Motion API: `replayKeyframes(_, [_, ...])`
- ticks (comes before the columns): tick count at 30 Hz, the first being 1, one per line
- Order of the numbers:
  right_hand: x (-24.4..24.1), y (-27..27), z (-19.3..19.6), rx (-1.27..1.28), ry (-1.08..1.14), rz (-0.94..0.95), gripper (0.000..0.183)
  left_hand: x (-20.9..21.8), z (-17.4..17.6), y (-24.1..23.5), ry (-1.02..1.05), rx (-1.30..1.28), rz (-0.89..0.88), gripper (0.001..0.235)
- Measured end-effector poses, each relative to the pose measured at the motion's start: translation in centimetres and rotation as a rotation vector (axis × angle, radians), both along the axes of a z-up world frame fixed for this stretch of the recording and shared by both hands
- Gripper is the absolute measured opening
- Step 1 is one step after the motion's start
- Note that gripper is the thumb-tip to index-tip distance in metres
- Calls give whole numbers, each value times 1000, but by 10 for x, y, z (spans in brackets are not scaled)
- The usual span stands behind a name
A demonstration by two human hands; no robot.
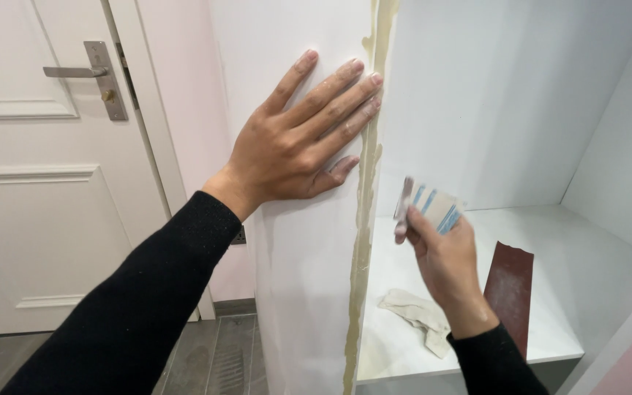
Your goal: The person sands a vertical strip of filler on a white wall using a small piece of sandpaper. They repeatedly rub the sandpaper up and down the strip, occasionally pausing to fold the sandpaper or switch to a different piece.
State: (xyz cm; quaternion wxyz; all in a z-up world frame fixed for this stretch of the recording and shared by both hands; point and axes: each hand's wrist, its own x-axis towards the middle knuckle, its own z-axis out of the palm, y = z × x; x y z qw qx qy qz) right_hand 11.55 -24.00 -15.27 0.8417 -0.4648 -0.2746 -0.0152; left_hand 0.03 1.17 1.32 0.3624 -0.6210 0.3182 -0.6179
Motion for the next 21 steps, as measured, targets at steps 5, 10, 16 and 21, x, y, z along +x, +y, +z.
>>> replayKeyframes(5, [-45,4,101,95,-329,-51,18,0,32,9,26,9,14,61])
replayKeyframes(10, [-57,23,132,-38,-268,-182,6,2,26,14,202,-112,-127,53])
replayKeyframes(16, [-53,40,114,-3,-318,-213,11,4,20,17,211,-137,-149,54])
replayKeyframes(21, [-52,42,108,96,-248,-135,23,0,16,14,215,-161,-143,53])
